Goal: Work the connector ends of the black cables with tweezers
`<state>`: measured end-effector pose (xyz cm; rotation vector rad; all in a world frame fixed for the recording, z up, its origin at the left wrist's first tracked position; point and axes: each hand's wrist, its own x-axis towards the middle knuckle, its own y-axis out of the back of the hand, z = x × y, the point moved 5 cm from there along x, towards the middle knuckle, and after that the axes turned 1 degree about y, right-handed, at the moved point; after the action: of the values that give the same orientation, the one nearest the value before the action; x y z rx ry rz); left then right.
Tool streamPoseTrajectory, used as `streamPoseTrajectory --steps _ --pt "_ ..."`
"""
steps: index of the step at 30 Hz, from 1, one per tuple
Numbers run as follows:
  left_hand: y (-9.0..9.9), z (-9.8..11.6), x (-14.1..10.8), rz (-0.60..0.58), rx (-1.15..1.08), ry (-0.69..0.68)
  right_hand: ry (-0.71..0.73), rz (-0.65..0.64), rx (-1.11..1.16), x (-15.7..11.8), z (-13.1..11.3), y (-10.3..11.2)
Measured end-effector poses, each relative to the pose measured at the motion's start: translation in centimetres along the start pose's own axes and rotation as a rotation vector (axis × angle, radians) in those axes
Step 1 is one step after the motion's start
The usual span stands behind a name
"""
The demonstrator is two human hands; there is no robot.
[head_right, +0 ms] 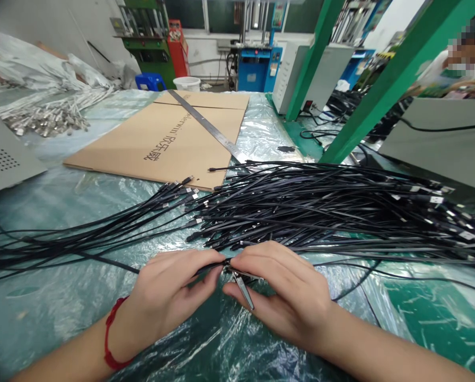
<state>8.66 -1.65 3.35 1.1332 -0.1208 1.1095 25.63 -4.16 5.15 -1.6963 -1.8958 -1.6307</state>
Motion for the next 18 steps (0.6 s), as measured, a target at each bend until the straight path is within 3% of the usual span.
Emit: streamPoseTrajectory --steps 18 --pt "-0.37 0.1 -0.03 -0.03 -0.007 -0.008 -0.007 -0.019 0.011 0.12 -0.08 -0.03"
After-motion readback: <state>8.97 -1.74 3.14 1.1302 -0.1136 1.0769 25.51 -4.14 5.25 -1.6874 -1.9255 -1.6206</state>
